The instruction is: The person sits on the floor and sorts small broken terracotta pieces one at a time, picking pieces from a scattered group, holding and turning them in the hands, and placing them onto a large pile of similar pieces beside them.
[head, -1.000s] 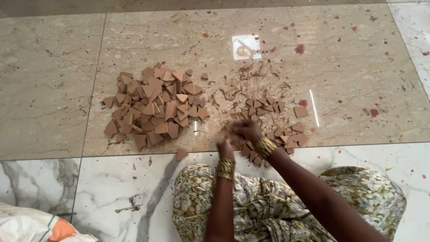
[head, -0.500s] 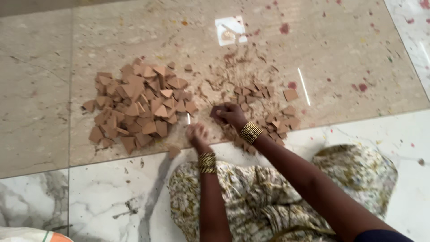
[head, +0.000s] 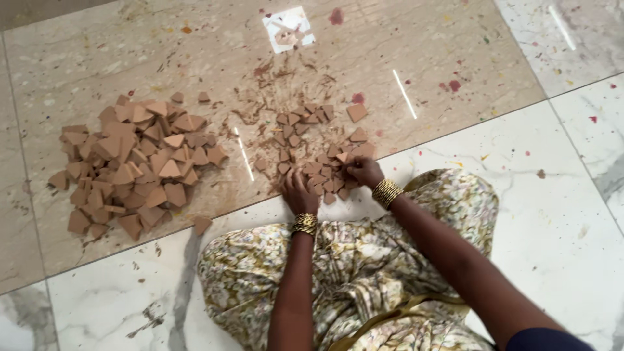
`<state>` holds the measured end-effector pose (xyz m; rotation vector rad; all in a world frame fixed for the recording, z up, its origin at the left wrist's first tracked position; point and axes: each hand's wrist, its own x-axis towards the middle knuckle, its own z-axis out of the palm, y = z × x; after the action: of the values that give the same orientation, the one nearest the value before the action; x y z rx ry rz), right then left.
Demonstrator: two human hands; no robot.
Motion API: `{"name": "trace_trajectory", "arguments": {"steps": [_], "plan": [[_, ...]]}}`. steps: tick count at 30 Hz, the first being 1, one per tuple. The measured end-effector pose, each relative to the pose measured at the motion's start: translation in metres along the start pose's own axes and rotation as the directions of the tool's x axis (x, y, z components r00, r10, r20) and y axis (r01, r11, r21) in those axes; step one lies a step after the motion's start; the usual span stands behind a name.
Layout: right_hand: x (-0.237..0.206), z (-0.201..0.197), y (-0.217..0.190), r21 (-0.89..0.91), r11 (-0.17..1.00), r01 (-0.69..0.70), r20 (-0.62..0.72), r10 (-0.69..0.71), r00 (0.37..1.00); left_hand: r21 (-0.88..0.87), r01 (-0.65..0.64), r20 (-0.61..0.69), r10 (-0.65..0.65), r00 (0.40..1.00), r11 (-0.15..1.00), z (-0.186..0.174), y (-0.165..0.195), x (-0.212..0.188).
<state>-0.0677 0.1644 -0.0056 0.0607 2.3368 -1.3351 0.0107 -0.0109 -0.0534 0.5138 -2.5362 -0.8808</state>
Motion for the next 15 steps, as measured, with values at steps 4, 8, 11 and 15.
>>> {"name": "trace_trajectory", "arguments": {"steps": [4, 8, 11, 15], "plan": [[-0.002, 0.019, 0.008, 0.052, 0.998, 0.02, -0.034, -0.018, 0.999, 0.141, -0.016, 0.137, -0.004, 0.991, 0.99, -0.004, 0.003, 0.0], [0.0, 0.037, 0.007, -0.148, 0.966, 0.213, -0.065, -0.225, 0.972, 0.14, -0.046, 0.021, 0.044, 0.999, 0.989, -0.003, 0.005, 0.011], [0.002, 0.04, 0.007, -0.196, 0.944, 0.264, -0.075, -0.282, 0.956, 0.116, -0.02, -0.069, 0.029, 0.997, 0.993, 0.001, 0.007, 0.03], [0.005, 0.039, 0.005, -0.152, 0.958, 0.242, -0.11, -0.259, 0.959, 0.153, 0.089, -0.055, -0.081, 0.995, 0.984, 0.003, 0.011, 0.064]]}}
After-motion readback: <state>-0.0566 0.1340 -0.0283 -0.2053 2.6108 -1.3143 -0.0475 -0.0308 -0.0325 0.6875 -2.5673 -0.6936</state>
